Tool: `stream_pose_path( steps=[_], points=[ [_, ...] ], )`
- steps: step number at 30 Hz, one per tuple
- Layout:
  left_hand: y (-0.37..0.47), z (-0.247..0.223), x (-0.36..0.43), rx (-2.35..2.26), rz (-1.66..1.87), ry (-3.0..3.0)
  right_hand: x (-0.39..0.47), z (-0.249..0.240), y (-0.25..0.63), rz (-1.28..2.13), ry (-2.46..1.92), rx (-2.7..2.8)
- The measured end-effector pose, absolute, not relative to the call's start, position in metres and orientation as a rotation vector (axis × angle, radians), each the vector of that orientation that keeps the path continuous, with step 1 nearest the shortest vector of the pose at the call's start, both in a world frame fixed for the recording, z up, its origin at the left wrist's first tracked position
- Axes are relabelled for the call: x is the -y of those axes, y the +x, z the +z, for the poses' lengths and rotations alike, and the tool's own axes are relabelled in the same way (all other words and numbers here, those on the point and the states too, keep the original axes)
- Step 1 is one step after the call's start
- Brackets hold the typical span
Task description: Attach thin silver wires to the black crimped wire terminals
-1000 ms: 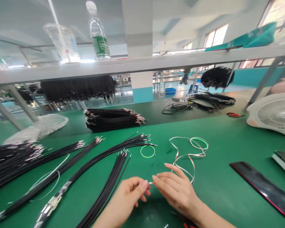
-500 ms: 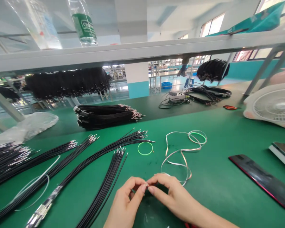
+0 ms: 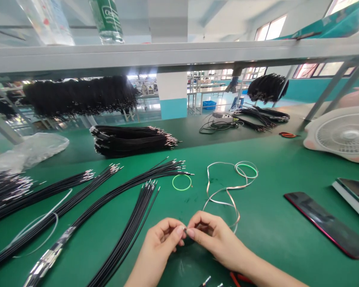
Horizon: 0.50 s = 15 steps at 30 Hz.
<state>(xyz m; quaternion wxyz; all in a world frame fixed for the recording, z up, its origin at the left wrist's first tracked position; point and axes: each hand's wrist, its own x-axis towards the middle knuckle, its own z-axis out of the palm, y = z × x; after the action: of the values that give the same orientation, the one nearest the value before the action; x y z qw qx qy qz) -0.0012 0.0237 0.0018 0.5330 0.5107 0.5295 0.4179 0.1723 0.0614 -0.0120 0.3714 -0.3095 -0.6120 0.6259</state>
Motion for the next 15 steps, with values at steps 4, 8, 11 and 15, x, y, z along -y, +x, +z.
stream_pose_path(
  steps=[4, 8, 11, 15],
  points=[
    [0.0, -0.005, -0.023, -1.377, 1.126, 1.232, -0.061, -0.008, 0.172, 1.477, -0.84, 1.649],
    [0.002, -0.008, -0.018, -1.571, 1.254, 1.509, -0.06, -0.007, 0.171, 1.379, -0.884, 1.685],
    [0.003, -0.005, -0.015, -1.584, 1.21, 1.634, -0.06, -0.008, 0.17, 1.338, -0.902, 1.699],
    [0.005, -0.002, -0.012, -1.572, 1.172, 1.635, -0.061, -0.009, 0.17, 1.298, -0.903, 1.724]
  ],
)
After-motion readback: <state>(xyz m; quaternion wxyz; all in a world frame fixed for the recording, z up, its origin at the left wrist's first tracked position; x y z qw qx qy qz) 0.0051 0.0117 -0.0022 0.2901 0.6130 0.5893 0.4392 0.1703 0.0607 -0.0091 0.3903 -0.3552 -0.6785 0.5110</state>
